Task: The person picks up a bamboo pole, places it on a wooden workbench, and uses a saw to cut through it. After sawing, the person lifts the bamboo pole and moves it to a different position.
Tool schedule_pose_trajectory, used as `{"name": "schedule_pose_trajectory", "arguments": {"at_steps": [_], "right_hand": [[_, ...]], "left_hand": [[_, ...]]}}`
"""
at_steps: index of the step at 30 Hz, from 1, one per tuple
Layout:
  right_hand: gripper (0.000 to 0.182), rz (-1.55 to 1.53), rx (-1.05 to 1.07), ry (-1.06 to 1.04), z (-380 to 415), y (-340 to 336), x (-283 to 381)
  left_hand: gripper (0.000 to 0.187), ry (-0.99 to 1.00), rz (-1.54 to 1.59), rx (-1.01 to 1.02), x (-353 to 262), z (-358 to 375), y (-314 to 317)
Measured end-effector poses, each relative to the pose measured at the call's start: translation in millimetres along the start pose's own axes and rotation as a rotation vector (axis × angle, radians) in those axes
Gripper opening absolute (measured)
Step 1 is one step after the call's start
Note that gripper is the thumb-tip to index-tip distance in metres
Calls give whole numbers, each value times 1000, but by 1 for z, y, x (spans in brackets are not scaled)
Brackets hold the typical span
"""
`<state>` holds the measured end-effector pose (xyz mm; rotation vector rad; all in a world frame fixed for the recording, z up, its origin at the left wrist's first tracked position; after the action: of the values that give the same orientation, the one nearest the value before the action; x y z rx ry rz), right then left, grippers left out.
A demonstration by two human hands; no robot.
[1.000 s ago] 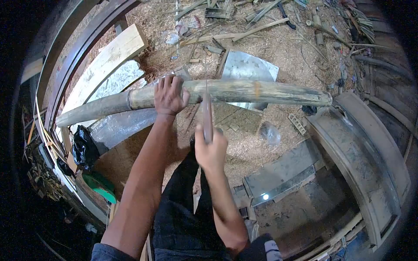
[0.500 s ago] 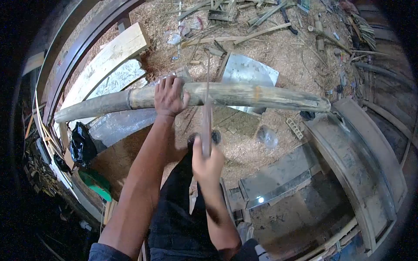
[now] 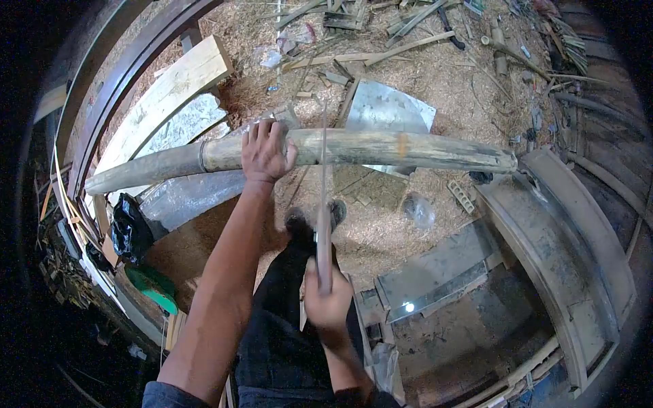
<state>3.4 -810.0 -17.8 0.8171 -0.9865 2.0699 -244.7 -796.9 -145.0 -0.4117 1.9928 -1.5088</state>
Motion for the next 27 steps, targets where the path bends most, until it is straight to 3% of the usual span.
{"name": "schedule_pose_trajectory", "arguments": {"at_steps": [3, 6, 8, 11, 12, 13, 14, 17, 20, 23, 27], "right_hand": [[23, -86, -30, 133, 14, -1, -6], [35, 158, 8, -41, -55, 31, 0], [40, 90, 25, 42, -101, 46, 8], [37, 150, -4, -32, -69, 31, -1], [36, 165, -14, -177, -42, 21, 5], [34, 137, 50, 53, -16, 13, 3], [33, 29, -76, -31, 12, -3, 7], [32, 201, 0, 15, -21, 2, 13], [39, 148, 52, -1, -106, 42, 9], [42, 161, 81, 94, -104, 37, 12], [35, 162, 11, 100, -23, 0, 19]], "left_hand": [[29, -4, 33, -10, -1, 4, -2], [28, -12, 29, -20, -1, -1, -6], [28, -19, 42, -17, -1, -1, -6], [27, -20, 26, -5, -2, -1, -7], [27, -21, 32, -4, -3, 0, -7], [27, -27, 47, 5, -3, 0, -7], [27, -36, 59, 13, 0, -3, -6], [27, -23, 44, 11, -1, -3, -6], [27, -34, 49, 38, 0, -4, -5], [26, -27, 70, 14, 0, -4, -6], [27, -38, 78, 38, 0, -7, -5]]}}
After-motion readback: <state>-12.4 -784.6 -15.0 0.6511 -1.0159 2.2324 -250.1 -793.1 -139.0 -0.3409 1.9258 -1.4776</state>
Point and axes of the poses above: each hand's wrist, its own z-axis away from the middle knuckle, its own y-axis out of the palm, x = y × z, the point moved 10 cm from there along -z, towards the middle knuckle, and after that the axes turned 4 degrees about -x, right-handed, at the moved point
